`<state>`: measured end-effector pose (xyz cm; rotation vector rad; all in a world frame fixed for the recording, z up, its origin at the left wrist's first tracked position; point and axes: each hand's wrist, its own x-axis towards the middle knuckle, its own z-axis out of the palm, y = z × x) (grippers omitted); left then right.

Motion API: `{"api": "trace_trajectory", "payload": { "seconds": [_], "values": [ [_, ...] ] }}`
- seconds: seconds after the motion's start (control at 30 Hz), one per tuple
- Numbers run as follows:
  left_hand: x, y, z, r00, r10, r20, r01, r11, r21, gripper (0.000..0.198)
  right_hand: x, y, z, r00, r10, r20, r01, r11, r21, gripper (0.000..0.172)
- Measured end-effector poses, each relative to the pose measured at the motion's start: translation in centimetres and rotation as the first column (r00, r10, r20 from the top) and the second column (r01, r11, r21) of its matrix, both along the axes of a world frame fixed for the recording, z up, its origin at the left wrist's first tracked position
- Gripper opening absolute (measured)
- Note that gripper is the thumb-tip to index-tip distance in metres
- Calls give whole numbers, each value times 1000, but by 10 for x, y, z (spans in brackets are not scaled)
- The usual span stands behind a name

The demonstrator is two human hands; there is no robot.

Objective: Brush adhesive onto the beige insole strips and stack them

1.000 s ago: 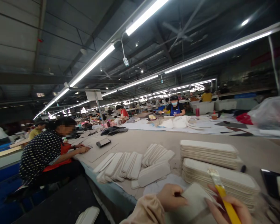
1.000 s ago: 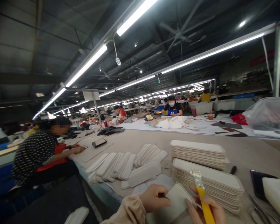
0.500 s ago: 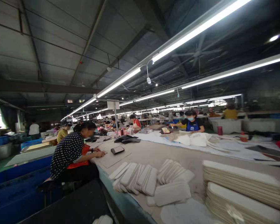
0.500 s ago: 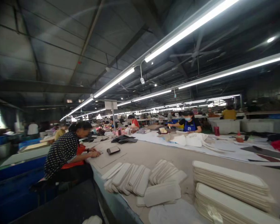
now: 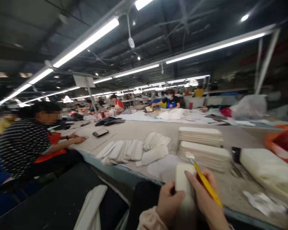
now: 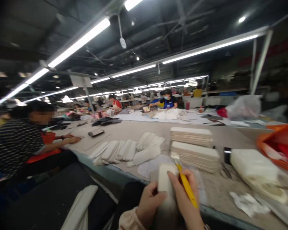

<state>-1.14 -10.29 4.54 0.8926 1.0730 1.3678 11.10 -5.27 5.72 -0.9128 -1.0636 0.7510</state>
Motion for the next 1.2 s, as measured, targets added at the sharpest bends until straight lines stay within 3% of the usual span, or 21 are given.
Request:
{"api": "trace_trajectory", "payload": {
  "seconds": [0.13,0.3,0.53,0.7,0.8,0.97,1.2],
  "values": [
    [-8,0,-11,996,-35,82,32,999,39,49,-12,-6,11,999,50,-19,-51,998,-35,46],
    [-20,-4,-11,1000,19,22,-21,996,89,48,-22,-18,16,993,110,-32,-110,994,4,45],
    [-13,-25,14,999,33,-40,-28,994,108,39,-18,-35,35,991,130,-19,-128,989,71,37],
    [-8,-31,30,998,11,62,-20,990,142,36,-14,-35,45,988,153,-3,-152,985,85,37],
    [-3,-29,29,998,20,67,-29,990,141,36,-11,-32,42,988,148,-45,-144,986,80,37],
    [5,-16,11,997,65,-47,-59,989,132,34,-1,-23,27,984,159,-83,-154,985,73,33],
    [27,5,2,999,15,-31,-14,999,49,33,21,-5,5,985,142,-98,-139,990,39,30]
  ]
}}
